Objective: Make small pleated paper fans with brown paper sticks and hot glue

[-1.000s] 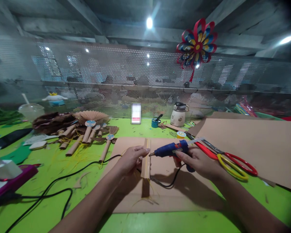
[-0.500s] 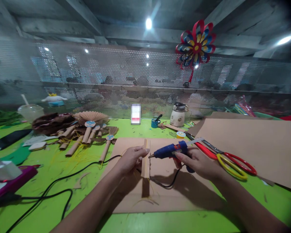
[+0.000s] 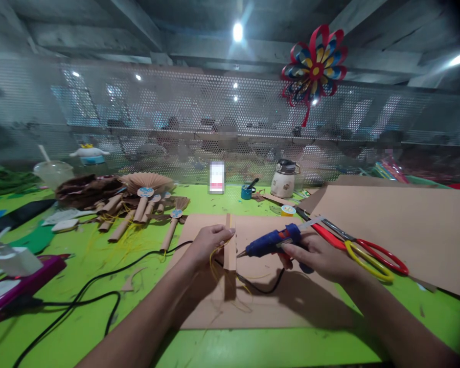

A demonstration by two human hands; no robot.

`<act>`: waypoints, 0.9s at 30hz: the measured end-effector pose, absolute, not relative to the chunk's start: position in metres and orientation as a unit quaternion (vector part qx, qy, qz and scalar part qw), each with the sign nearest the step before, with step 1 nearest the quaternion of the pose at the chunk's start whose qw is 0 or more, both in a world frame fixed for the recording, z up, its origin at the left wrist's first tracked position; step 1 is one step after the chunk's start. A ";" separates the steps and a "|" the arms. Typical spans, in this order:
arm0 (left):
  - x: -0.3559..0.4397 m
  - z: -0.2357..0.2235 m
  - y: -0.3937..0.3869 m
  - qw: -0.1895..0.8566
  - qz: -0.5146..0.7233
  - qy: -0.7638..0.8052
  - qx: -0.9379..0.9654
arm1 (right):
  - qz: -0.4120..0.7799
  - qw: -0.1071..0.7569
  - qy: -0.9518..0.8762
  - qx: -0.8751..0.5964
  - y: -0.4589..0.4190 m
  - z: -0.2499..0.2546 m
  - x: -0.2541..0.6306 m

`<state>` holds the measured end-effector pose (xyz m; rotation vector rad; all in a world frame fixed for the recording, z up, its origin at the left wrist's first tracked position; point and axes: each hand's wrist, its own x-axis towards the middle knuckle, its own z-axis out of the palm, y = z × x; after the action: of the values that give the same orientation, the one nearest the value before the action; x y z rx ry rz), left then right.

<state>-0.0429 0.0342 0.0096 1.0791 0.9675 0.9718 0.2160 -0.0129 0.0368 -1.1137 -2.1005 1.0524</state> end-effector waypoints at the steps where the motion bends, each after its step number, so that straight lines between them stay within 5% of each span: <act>1: -0.043 0.010 0.034 0.630 0.430 0.432 0.481 | 0.395 0.278 -0.772 -0.413 -0.012 0.036 0.217; 27: -0.039 0.009 0.037 0.587 0.438 0.463 0.499 | 0.374 0.266 -0.795 -0.398 -0.014 0.041 0.210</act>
<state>-0.0388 0.0370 0.0086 1.1623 1.0794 1.0210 0.2101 -0.0141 0.0408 -1.0742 -2.1460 1.0103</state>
